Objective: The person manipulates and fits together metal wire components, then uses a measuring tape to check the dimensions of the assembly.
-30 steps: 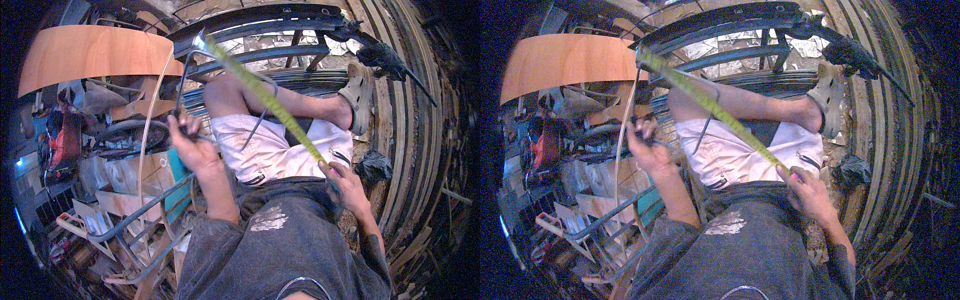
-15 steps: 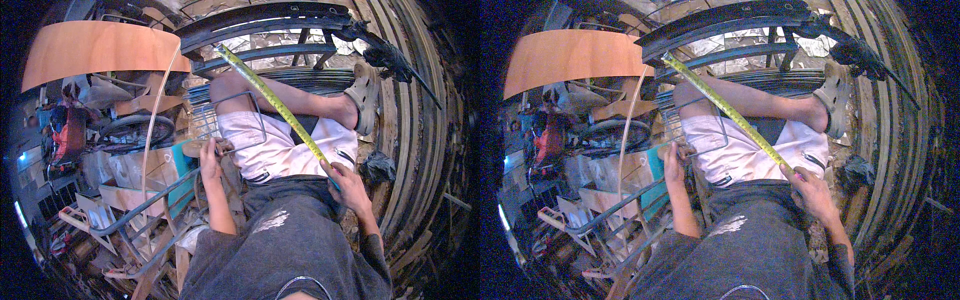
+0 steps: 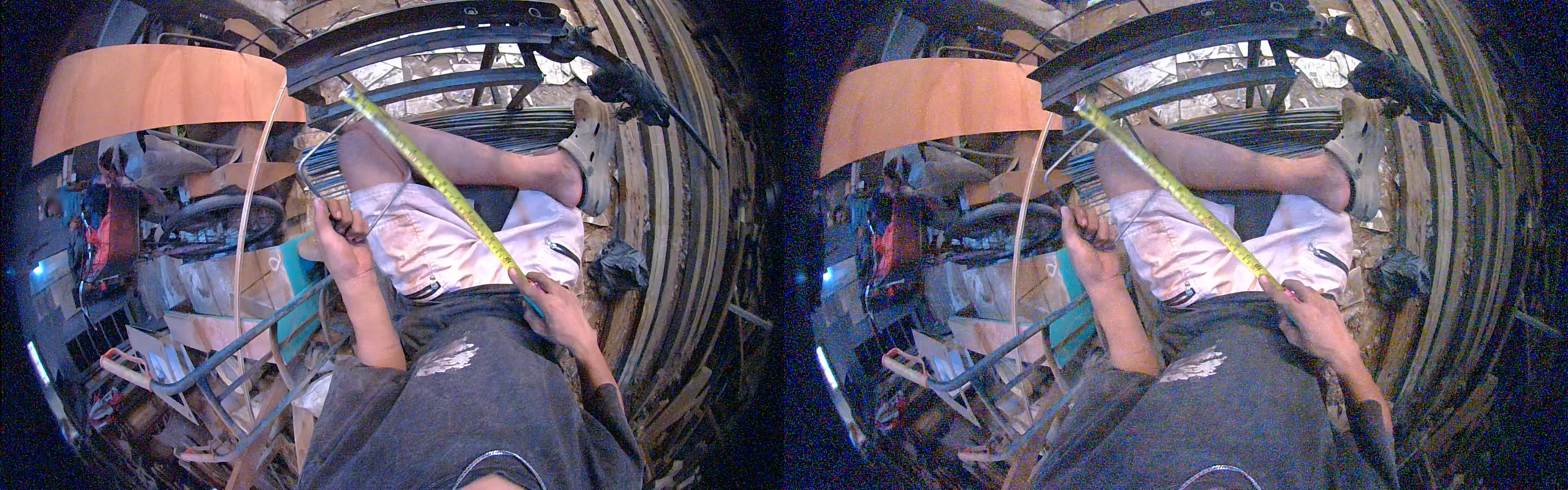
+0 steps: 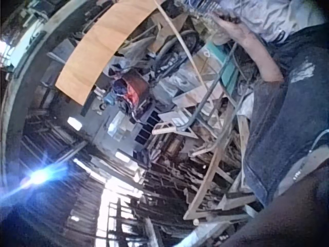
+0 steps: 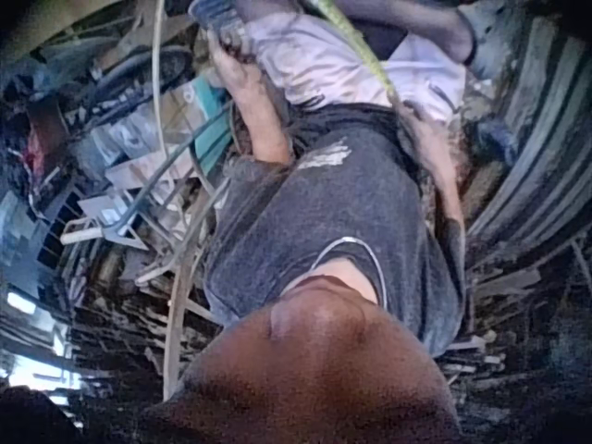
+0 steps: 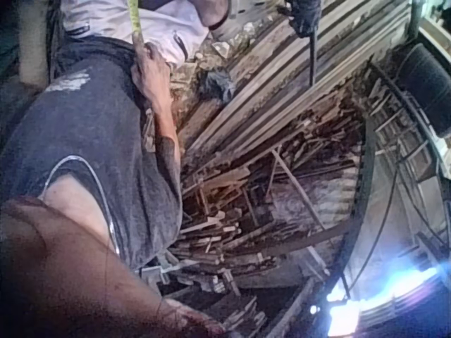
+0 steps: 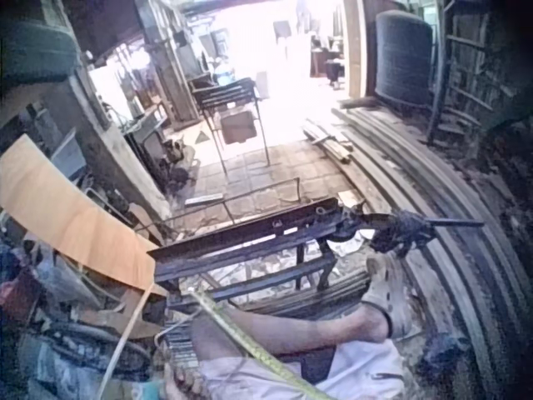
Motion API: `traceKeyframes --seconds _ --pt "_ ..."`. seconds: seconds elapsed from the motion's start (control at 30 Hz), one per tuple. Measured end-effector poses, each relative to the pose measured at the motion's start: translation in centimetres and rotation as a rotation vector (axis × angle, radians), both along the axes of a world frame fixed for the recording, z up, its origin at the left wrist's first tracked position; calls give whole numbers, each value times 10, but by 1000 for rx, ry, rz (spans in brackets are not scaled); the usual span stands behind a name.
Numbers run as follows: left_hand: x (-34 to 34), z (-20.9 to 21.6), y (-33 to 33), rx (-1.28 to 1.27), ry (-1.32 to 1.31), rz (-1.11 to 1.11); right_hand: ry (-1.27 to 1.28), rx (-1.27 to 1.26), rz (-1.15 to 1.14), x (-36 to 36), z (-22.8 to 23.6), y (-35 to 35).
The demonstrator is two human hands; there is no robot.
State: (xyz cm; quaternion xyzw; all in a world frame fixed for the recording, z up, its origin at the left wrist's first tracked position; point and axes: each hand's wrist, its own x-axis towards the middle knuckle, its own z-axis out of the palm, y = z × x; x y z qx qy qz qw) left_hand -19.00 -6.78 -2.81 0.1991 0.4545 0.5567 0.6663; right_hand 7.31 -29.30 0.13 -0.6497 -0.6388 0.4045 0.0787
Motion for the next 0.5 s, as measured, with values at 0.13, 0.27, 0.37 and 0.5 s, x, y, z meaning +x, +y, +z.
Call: traceKeyframes --seconds 0.13,0.27,0.37,0.5 --pt "7 38 1 333 160 -107 44 66 -45 -3 -4 0" --pt "-11 62 8 587 -85 -135 100 159 -166 3 5 2" --pt "-8 69 18 641 -41 6 104 202 -163 4 11 4" --pt "-2 51 36 764 709 182 64 217 -60 -1 10 12"
